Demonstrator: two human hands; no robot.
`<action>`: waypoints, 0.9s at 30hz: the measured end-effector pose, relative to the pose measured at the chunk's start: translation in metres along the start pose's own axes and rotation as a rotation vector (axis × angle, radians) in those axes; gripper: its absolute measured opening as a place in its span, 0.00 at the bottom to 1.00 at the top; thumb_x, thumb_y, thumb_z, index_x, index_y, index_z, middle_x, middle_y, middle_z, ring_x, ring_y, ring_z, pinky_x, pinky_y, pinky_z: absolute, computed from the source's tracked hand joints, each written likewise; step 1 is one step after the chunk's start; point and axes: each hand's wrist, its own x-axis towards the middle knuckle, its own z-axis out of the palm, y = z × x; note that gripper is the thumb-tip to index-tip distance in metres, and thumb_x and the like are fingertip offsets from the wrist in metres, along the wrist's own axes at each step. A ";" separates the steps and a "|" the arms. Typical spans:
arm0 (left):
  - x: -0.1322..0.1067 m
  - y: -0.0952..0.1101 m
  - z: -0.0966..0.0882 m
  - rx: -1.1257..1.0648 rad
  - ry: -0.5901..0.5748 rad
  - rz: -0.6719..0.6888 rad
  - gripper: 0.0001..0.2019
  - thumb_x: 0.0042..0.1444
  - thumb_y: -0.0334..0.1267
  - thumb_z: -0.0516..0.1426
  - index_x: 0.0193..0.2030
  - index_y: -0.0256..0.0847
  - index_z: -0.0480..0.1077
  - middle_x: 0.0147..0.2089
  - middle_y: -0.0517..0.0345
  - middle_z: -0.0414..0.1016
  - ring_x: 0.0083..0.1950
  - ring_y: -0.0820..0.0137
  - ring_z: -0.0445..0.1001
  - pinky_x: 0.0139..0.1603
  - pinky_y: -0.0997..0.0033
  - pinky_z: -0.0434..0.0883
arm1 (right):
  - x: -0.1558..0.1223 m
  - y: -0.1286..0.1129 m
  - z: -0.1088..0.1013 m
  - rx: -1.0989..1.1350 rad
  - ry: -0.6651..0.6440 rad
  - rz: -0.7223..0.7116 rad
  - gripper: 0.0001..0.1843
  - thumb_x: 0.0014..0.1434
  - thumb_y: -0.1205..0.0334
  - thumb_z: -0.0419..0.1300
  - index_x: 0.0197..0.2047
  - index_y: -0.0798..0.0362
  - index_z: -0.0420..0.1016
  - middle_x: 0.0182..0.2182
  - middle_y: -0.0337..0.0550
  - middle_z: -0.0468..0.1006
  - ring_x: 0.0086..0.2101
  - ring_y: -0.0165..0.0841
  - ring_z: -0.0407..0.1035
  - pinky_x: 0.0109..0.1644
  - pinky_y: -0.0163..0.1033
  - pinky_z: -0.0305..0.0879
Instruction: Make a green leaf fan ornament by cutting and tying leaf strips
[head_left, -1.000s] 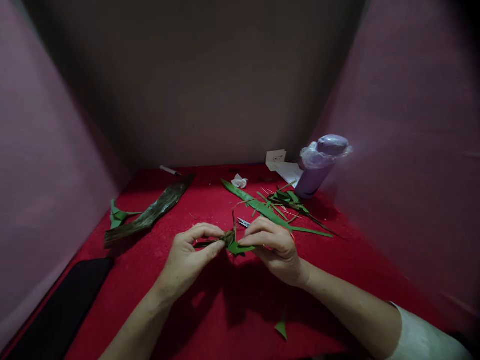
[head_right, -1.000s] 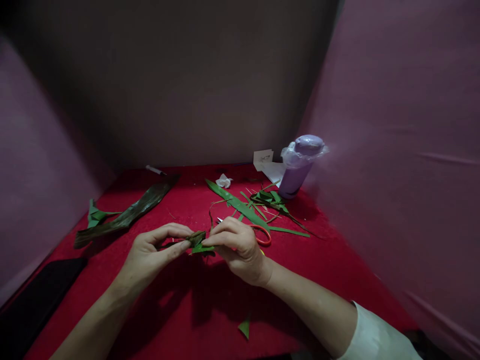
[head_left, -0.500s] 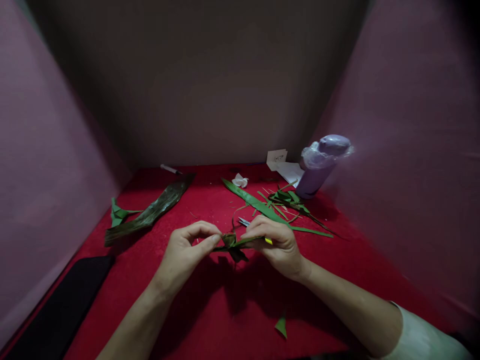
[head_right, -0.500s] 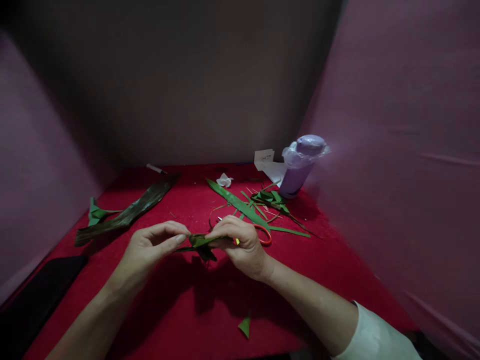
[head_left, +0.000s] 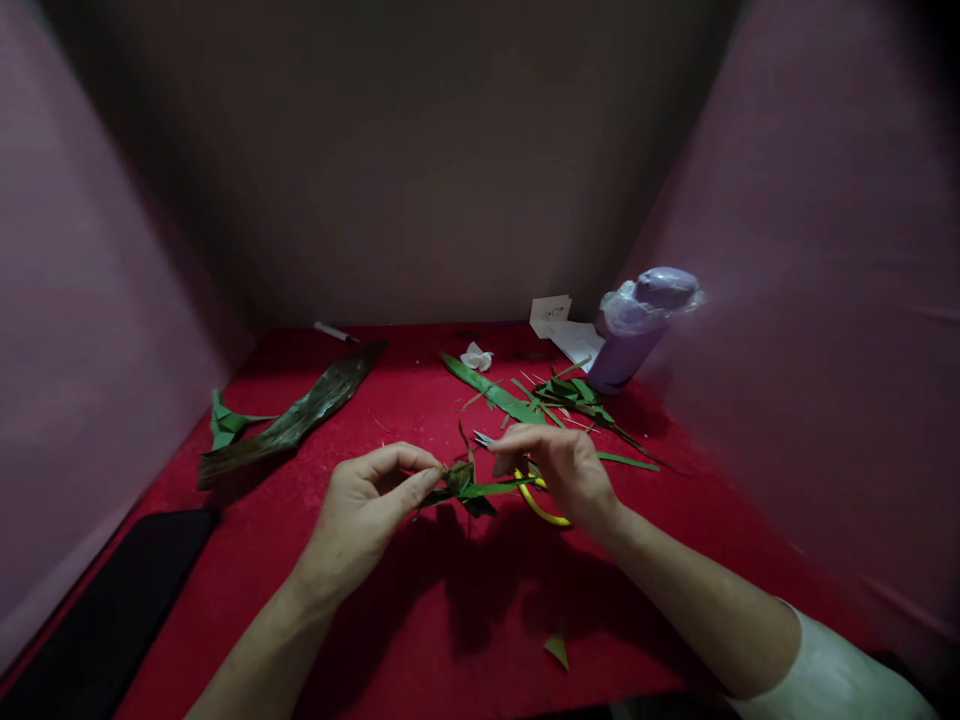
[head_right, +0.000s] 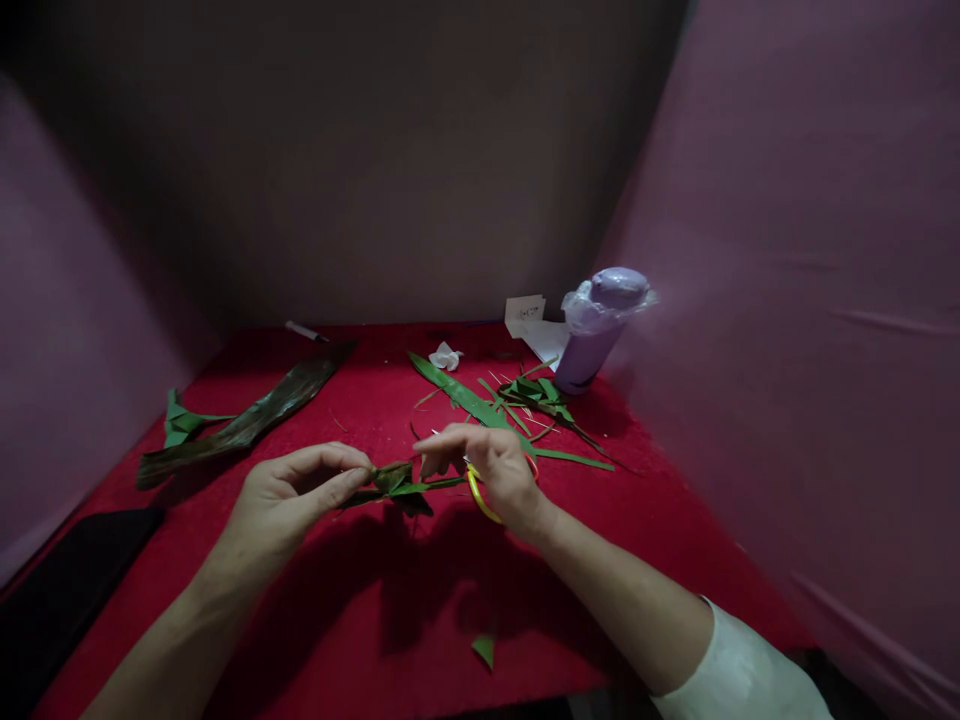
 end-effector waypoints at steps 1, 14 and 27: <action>-0.001 0.001 0.001 -0.003 -0.009 -0.009 0.04 0.49 0.39 0.60 0.30 0.42 0.74 0.29 0.62 0.74 0.31 0.74 0.71 0.34 0.77 0.68 | 0.003 -0.001 -0.001 0.038 0.040 0.074 0.26 0.61 0.43 0.47 0.38 0.53 0.78 0.25 0.44 0.75 0.27 0.31 0.69 0.33 0.38 0.64; -0.003 0.001 0.008 0.044 -0.075 -0.035 0.06 0.50 0.39 0.60 0.30 0.40 0.74 0.29 0.59 0.74 0.30 0.73 0.70 0.30 0.75 0.67 | 0.027 -0.024 0.007 -0.476 -0.409 -0.046 0.03 0.54 0.65 0.63 0.32 0.55 0.74 0.27 0.38 0.72 0.29 0.27 0.64 0.35 0.33 0.61; -0.003 -0.001 0.007 0.027 -0.070 -0.017 0.07 0.50 0.40 0.59 0.29 0.38 0.71 0.28 0.60 0.72 0.30 0.72 0.69 0.31 0.74 0.66 | 0.022 -0.022 0.004 -0.470 -0.396 0.026 0.02 0.54 0.70 0.58 0.30 0.55 0.70 0.26 0.36 0.70 0.28 0.26 0.63 0.34 0.32 0.60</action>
